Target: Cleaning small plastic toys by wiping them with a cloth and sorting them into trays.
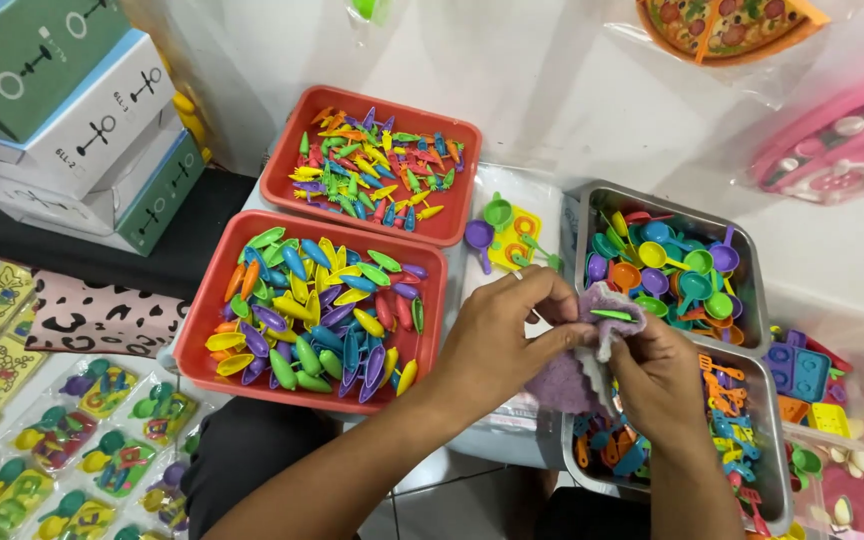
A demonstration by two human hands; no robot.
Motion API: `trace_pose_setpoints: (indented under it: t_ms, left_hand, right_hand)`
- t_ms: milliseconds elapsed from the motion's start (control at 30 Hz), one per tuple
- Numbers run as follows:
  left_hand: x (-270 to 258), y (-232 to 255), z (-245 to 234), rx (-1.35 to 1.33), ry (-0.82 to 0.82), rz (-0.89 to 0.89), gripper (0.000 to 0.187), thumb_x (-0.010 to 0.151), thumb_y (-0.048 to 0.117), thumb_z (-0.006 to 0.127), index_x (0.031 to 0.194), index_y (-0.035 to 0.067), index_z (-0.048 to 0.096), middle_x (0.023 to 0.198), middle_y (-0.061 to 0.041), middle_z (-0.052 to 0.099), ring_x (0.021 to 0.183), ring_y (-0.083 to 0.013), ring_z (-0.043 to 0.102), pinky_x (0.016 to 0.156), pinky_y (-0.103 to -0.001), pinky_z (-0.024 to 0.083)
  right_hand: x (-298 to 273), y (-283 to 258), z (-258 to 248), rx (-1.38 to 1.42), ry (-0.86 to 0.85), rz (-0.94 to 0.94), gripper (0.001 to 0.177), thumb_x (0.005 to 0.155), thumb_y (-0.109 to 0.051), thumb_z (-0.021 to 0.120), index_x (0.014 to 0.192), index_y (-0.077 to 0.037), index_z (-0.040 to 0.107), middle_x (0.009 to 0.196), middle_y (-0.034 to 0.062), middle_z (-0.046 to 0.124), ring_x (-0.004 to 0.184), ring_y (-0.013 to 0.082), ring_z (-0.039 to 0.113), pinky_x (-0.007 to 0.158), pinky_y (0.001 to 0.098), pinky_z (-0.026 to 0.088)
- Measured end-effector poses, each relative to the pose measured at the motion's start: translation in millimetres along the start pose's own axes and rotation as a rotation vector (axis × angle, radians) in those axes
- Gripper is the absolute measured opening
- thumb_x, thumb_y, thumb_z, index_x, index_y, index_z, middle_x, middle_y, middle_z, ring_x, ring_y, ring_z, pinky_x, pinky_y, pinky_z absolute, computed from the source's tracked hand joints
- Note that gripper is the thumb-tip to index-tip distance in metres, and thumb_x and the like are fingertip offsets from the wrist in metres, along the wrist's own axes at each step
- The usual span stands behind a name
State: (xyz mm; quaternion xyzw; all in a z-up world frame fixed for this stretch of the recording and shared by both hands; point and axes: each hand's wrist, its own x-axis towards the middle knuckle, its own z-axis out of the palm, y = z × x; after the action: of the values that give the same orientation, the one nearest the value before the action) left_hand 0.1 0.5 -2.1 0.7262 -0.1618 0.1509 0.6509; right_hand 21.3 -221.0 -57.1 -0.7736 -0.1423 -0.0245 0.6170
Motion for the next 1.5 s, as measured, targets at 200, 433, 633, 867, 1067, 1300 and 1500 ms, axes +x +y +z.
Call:
trace_pose_setpoints:
  t_ms: [200, 433, 633, 867, 1067, 1300, 1500]
  left_hand:
    - [0.9, 0.8, 0.7, -0.041, -0.036, 0.004, 0.020, 0.081, 0.013, 0.080, 0.088, 0.004, 0.063, 0.083, -0.003, 0.066, 0.073, -0.0148, 0.063, 0.068, -0.028, 0.053]
    - [-8.0, 1.0, 7.1, -0.189, -0.096, 0.002, 0.024, 0.088, 0.009, 0.074, 0.111, 0.003, 0.069, 0.095, -0.008, 0.071, 0.081, -0.0161, 0.069, 0.075, -0.029, 0.058]
    - [-8.2, -5.4, 13.0, -0.335, -0.006, -0.091, 0.017, 0.090, 0.003, 0.074, 0.107, 0.001, 0.074, 0.096, -0.008, 0.074, 0.077, -0.0128, 0.064, 0.073, -0.025, 0.056]
    - [0.1, 4.2, -1.2, -0.035, 0.034, 0.034, 0.014, 0.089, 0.007, 0.073, 0.103, 0.005, 0.074, 0.090, -0.007, 0.074, 0.072, -0.0151, 0.066, 0.067, -0.027, 0.058]
    - [-0.1, 3.8, 3.4, 0.167, 0.063, 0.106, 0.010, 0.088, 0.007, 0.073, 0.096, 0.001, 0.073, 0.086, -0.007, 0.072, 0.065, -0.0163, 0.065, 0.060, -0.028, 0.055]
    - [-1.3, 3.1, 20.4, 0.063, 0.065, 0.032, 0.009, 0.086, 0.007, 0.077, 0.094, 0.006, 0.076, 0.073, -0.009, 0.073, 0.069, -0.0225, 0.072, 0.059, -0.029, 0.062]
    - [5.2, 5.9, 15.6, 0.201, 0.067, 0.144, 0.009, 0.084, 0.008, 0.079, 0.093, 0.008, 0.076, 0.075, -0.007, 0.072, 0.072, -0.0192, 0.072, 0.063, -0.026, 0.061]
  right_hand:
    - [1.5, -10.0, -3.2, -0.184, 0.051, -0.077, 0.024, 0.096, 0.007, 0.056, 0.117, 0.001, 0.068, 0.099, 0.0080, 0.071, 0.081, 0.0116, 0.062, 0.070, 0.0231, 0.050]
    - [-0.5, 2.8, -22.9, -0.057, 0.260, -0.109, 0.043, 0.086, 0.016, 0.062, 0.127, 0.000, 0.065, 0.112, 0.0095, 0.070, 0.093, 0.0122, 0.067, 0.085, 0.0199, 0.058]
    - [-3.3, -3.3, -14.1, -0.105, 0.192, -0.037, 0.015, 0.107, -0.012, 0.066, 0.117, -0.002, 0.070, 0.096, 0.0029, 0.067, 0.080, 0.0058, 0.053, 0.070, 0.0185, 0.044]
    - [7.5, 8.3, -13.2, 0.170, 0.228, 0.030, 0.018, 0.107, -0.003, 0.057, 0.123, -0.001, 0.066, 0.106, 0.0052, 0.069, 0.087, 0.0084, 0.064, 0.080, 0.0170, 0.054]
    - [7.2, -6.2, -1.4, 0.336, 0.182, 0.082, 0.026, 0.104, -0.005, 0.055, 0.128, -0.004, 0.066, 0.093, -0.0006, 0.065, 0.069, 0.0020, 0.052, 0.061, 0.0135, 0.041]
    - [-5.4, -43.5, 31.4, 0.091, -0.015, -0.056, 0.094, 0.064, 0.004, 0.089, 0.148, -0.001, 0.047, 0.137, 0.0169, 0.063, 0.128, 0.0231, 0.053, 0.108, 0.0445, 0.049]
    - [1.8, -19.4, 8.5, 0.064, 0.124, -0.023, 0.025, 0.092, -0.001, 0.064, 0.116, -0.003, 0.069, 0.093, 0.0109, 0.068, 0.087, 0.0186, 0.061, 0.077, 0.0385, 0.055]
